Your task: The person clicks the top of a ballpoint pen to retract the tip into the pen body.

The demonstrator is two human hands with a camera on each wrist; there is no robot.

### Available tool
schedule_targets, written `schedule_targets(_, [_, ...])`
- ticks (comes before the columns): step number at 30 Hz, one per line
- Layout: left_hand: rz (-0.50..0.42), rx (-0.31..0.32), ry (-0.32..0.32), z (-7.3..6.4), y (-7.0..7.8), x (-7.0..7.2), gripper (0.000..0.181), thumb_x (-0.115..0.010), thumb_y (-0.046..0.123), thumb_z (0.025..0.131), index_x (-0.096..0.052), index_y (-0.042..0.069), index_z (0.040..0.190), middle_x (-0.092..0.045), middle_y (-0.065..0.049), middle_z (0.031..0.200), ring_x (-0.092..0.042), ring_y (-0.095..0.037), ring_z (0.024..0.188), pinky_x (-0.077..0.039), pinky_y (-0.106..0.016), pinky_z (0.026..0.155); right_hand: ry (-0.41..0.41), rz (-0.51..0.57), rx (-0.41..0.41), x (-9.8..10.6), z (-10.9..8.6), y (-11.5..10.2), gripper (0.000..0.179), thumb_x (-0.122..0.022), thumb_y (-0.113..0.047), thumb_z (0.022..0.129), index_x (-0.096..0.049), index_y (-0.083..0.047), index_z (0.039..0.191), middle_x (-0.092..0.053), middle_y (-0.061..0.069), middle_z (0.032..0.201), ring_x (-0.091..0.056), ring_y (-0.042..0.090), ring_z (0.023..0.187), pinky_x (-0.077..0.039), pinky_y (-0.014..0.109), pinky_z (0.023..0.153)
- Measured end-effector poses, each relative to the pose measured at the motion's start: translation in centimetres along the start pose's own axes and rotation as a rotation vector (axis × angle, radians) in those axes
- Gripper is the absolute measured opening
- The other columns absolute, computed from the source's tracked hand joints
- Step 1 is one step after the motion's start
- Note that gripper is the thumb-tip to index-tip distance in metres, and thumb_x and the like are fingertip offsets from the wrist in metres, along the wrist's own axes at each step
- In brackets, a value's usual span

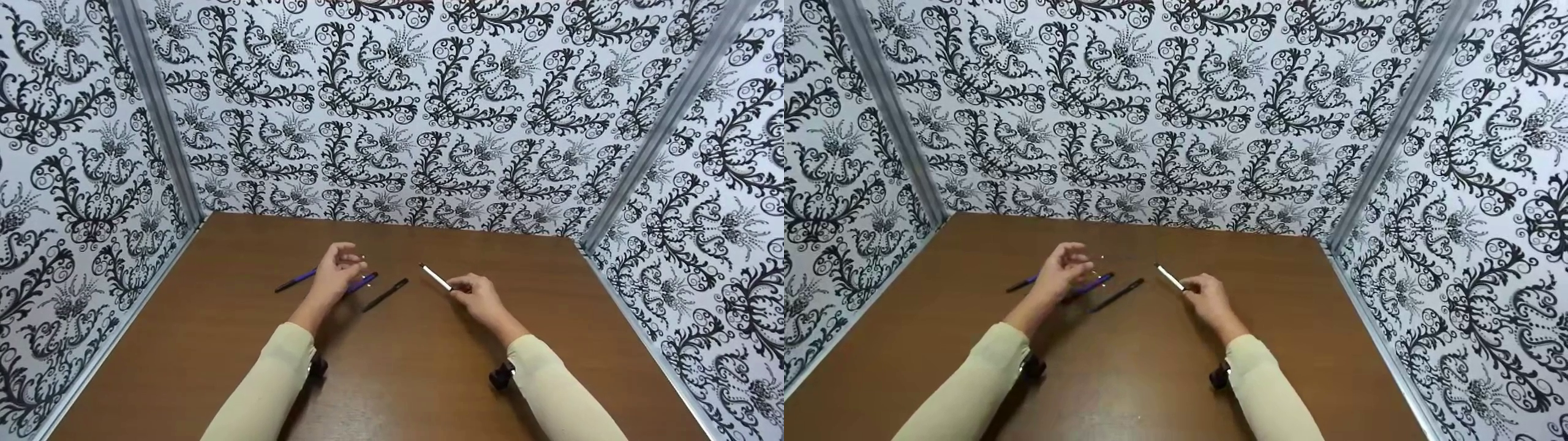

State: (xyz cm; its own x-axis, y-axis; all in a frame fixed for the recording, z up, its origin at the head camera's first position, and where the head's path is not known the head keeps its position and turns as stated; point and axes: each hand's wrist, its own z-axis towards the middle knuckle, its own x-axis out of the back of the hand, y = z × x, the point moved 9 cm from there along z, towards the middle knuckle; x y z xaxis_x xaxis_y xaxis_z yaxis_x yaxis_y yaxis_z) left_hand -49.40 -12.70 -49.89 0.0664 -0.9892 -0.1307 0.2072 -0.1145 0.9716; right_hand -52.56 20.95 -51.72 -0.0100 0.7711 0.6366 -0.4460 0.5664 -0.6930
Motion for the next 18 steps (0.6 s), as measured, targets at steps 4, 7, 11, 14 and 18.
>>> schedule_targets(4, [-0.006, 0.009, -0.009, 0.1, 0.0, -0.1, 0.044, -0.075, -0.007, 0.098, -0.057, 0.002, 0.137, -0.065, -0.013, 0.111, -0.068, -0.018, 0.091, -0.066, -0.039, 0.082, -0.012, -0.016, -0.011, -0.3, -0.1, 0.4, 0.018, -0.079, 0.006, 0.096, -0.084, 0.001, 0.113, -0.077, 0.010, 0.102, -0.068, 0.024, 0.094, -0.055, 0.031, 0.084])
schedule_targets(7, [0.002, 0.011, -0.015, 0.2, 0.0, -0.1, 0.044, -0.075, -0.006, 0.098, -0.058, 0.002, 0.138, -0.064, -0.015, 0.112, -0.067, -0.018, 0.091, -0.065, -0.038, 0.081, -0.019, -0.042, -0.024, -0.6, -0.2, 0.7, 0.017, -0.080, 0.005, 0.096, -0.085, 0.000, 0.112, -0.077, 0.009, 0.103, -0.068, 0.024, 0.096, -0.055, 0.033, 0.086])
schedule_targets(11, [0.019, 0.011, -0.010, 0.2, 0.1, 0.0, 0.044, -0.075, -0.006, 0.099, -0.058, 0.002, 0.138, -0.065, -0.016, 0.112, -0.067, -0.018, 0.091, -0.065, -0.038, 0.082, -0.030, -0.059, -0.017, -0.9, -0.1, 0.8, 0.017, -0.079, 0.005, 0.096, -0.084, 0.000, 0.111, -0.077, 0.010, 0.103, -0.068, 0.027, 0.096, -0.055, 0.039, 0.088])
schedule_targets(14, [0.031, 0.008, -0.001, 0.3, 0.2, 0.0, 0.044, -0.076, -0.006, 0.098, -0.058, 0.001, 0.138, -0.066, -0.016, 0.112, -0.068, -0.019, 0.091, -0.066, -0.040, 0.083, -0.044, -0.068, -0.021, -1.2, -0.2, 0.8, 0.017, -0.079, 0.005, 0.096, -0.085, -0.001, 0.111, -0.077, 0.010, 0.104, -0.068, 0.029, 0.099, -0.055, 0.044, 0.091])
schedule_targets(18, [0.035, 0.006, -0.005, 0.3, 0.1, 0.1, 0.045, -0.077, -0.005, 0.098, -0.058, 0.000, 0.139, -0.066, -0.017, 0.113, -0.069, -0.025, 0.094, -0.066, -0.041, 0.084, -0.053, -0.086, -0.038, -1.4, -0.3, 1.0, 0.018, -0.078, 0.006, 0.097, -0.085, -0.002, 0.111, -0.077, 0.009, 0.106, -0.069, 0.030, 0.102, -0.056, 0.048, 0.093])
